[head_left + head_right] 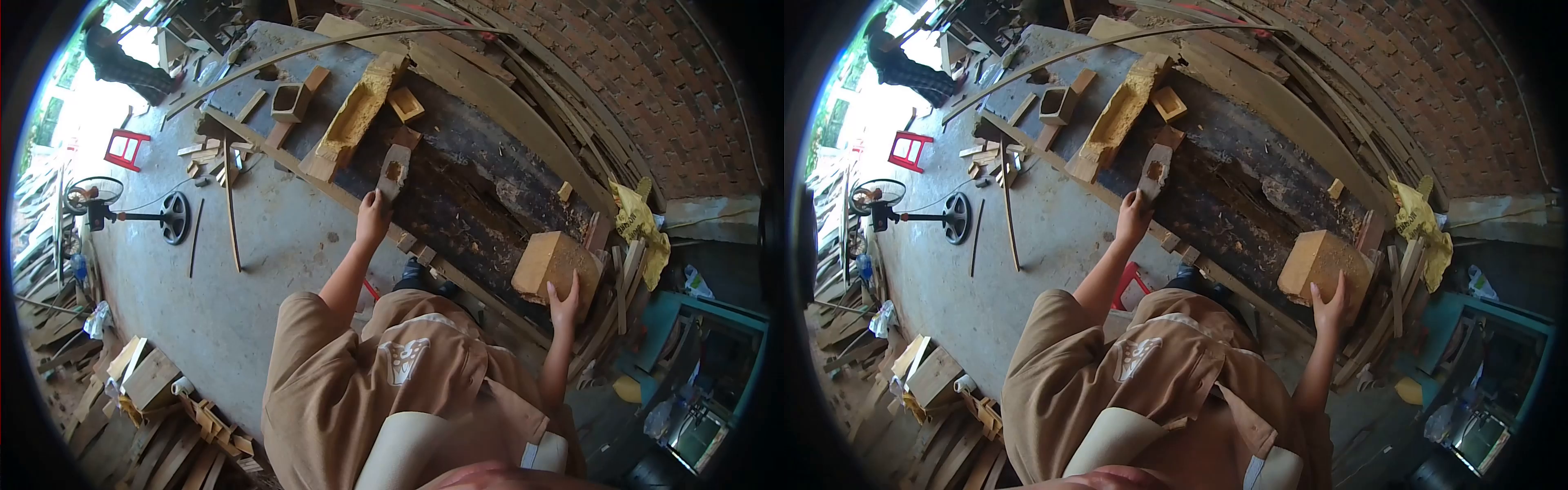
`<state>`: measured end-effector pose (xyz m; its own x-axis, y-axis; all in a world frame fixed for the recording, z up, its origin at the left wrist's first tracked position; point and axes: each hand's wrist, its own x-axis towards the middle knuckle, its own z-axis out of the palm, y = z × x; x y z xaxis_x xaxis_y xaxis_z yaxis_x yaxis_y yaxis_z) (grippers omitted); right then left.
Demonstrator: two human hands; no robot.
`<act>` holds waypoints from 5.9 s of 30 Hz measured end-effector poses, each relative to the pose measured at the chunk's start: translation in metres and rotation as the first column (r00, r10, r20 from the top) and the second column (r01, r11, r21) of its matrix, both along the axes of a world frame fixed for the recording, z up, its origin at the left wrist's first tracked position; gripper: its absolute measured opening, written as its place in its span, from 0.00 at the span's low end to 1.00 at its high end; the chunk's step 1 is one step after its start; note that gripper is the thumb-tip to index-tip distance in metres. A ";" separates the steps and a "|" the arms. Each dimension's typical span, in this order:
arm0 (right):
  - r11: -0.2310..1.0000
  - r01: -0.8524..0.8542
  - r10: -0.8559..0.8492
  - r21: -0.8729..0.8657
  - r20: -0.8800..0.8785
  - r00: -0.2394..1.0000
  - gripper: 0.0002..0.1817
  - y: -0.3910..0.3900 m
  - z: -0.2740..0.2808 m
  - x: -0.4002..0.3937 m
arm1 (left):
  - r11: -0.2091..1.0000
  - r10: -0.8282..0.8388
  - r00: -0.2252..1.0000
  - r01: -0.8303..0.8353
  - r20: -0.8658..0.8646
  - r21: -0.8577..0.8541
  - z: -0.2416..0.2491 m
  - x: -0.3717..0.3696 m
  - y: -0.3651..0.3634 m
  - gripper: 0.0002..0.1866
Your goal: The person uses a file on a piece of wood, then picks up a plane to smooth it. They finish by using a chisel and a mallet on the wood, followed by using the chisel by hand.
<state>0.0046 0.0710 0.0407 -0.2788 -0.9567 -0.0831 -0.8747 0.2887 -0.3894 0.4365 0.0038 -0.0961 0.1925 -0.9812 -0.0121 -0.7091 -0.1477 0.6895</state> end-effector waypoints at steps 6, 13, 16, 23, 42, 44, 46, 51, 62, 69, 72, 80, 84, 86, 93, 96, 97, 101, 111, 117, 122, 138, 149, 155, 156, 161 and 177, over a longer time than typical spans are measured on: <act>0.967 0.143 -0.131 -0.212 0.070 0.989 0.27 0.003 -0.002 -0.011 | 0.989 0.105 0.988 -0.115 -0.111 -0.096 0.016 -0.021 -0.003 0.35; 0.911 0.271 -0.251 -0.310 0.104 0.962 0.22 0.014 0.009 -0.016 | 0.883 0.461 0.142 -0.168 -0.876 0.437 0.060 -0.068 -0.009 0.43; 0.862 0.221 -0.212 -0.457 0.072 0.975 0.20 0.023 0.005 -0.032 | 0.864 0.503 -0.043 0.023 -0.863 0.502 0.054 -0.081 -0.014 0.37; 0.773 0.377 -0.304 -0.510 0.224 0.926 0.16 0.055 -0.007 -0.095 | 0.873 0.261 -0.244 0.473 -0.934 0.121 0.111 -0.156 -0.008 0.26; 0.768 0.634 -0.543 -0.088 0.435 0.718 0.16 0.151 -0.107 -0.199 | 0.553 -0.824 0.546 0.833 -0.155 -0.008 0.157 -0.331 0.027 0.30; 0.893 0.441 -0.401 -0.088 0.287 0.870 0.15 0.147 -0.108 -0.185 | 0.525 -0.848 0.522 0.851 -0.091 -0.003 0.152 -0.333 0.023 0.30; 0.893 0.451 -0.430 -0.017 0.267 0.862 0.16 0.143 -0.121 -0.178 | 0.428 -0.904 0.428 0.903 0.004 -0.043 0.152 -0.332 0.020 0.32; 0.849 0.511 -0.528 0.136 0.237 0.815 0.19 0.128 -0.114 -0.174 | 0.377 -0.910 0.377 0.925 0.174 -0.035 0.162 -0.335 0.014 0.34; 0.841 0.526 -0.536 0.126 0.319 0.781 0.23 0.126 -0.145 -0.179 | 0.393 -0.898 0.368 0.918 0.242 0.062 0.159 -0.338 0.012 0.36; 0.768 0.618 -0.531 0.171 0.709 0.464 0.19 0.138 -0.086 -0.192 | 0.505 -0.826 0.493 0.863 0.272 -0.029 0.144 -0.344 0.015 0.35; 0.781 0.622 -0.470 -0.054 0.606 0.642 0.17 0.136 -0.067 -0.206 | 0.568 -0.766 0.531 0.823 0.362 -0.005 0.144 -0.352 0.018 0.35; 0.522 0.586 -0.186 -0.620 0.588 0.788 0.21 0.098 0.026 -0.226 | 0.661 -0.702 0.561 0.743 0.439 0.106 0.147 -0.375 0.022 0.38; 0.401 0.662 0.086 -0.633 0.745 0.661 0.16 0.066 0.055 -0.221 | 0.656 -0.708 0.600 0.754 0.371 0.032 0.139 -0.367 0.019 0.39; 0.394 0.678 0.170 -0.620 0.774 0.609 0.17 0.054 0.066 -0.217 | 0.641 -0.728 0.597 0.767 0.338 0.026 0.142 -0.363 0.017 0.39; 0.399 0.753 0.562 -0.524 0.788 0.251 0.28 0.022 0.117 -0.188 | 0.644 -0.756 0.573 0.737 0.316 0.203 0.159 -0.339 0.008 0.37; 0.445 0.708 0.674 -0.548 0.725 0.138 0.27 0.010 0.130 -0.172 | 0.627 -0.774 0.572 0.754 0.272 0.197 0.154 -0.332 0.004 0.37; 0.449 0.707 0.674 -0.546 0.727 0.134 0.27 0.006 0.127 -0.169 | 0.630 -0.771 0.576 0.750 0.271 0.200 0.152 -0.331 0.004 0.37; 0.491 0.637 0.719 -0.595 0.689 0.090 0.28 -0.012 0.112 -0.157 | 0.642 -0.752 0.581 0.753 0.312 0.145 0.147 -0.333 0.005 0.37; 0.547 0.545 0.730 -0.635 0.680 0.060 0.27 -0.023 0.113 -0.138 | 0.696 -0.685 0.646 0.717 0.335 0.042 0.137 -0.333 0.008 0.37; 0.669 0.382 0.713 -0.638 0.697 -0.084 0.25 -0.021 0.122 -0.134 | 0.701 -0.682 0.647 0.711 0.340 0.052 0.139 -0.334 0.008 0.37; 0.711 0.317 0.655 -0.628 0.755 0.028 0.24 -0.018 0.129 -0.124 | 0.694 -0.690 0.653 0.719 0.313 0.028 0.135 -0.333 0.007 0.37; 0.705 0.042 0.491 -0.708 0.530 0.692 0.28 0.004 0.154 -0.116 | 0.249 -0.946 0.117 0.860 -0.302 -0.446 0.272 -0.413 -0.004 0.36; 0.805 0.572 -0.165 -0.157 0.866 0.471 0.13 0.049 0.021 -0.161 | 0.486 -0.845 0.243 0.718 -0.476 -0.498 0.245 -0.434 -0.004 0.11; 0.875 0.480 -0.465 -0.071 0.157 0.871 0.24 0.089 -0.073 -0.146 | 0.552 -0.806 0.269 0.662 -0.527 -0.507 0.245 -0.434 -0.004 0.09; 0.872 0.484 -0.469 -0.071 0.159 0.869 0.24 0.091 -0.076 -0.142 | 0.546 -0.813 0.276 0.667 -0.513 -0.507 0.245 -0.435 -0.003 0.09; 0.866 0.430 -0.468 0.254 0.110 0.877 0.25 0.083 -0.090 -0.136 | 0.499 -0.845 0.272 0.711 -0.460 -0.495 0.248 -0.442 0.000 0.10; 0.723 0.689 -0.533 0.050 0.675 0.510 0.17 0.185 0.031 -0.090 | 0.238 -0.908 -0.002 0.820 -0.419 -0.520 0.252 -0.456 0.001 0.18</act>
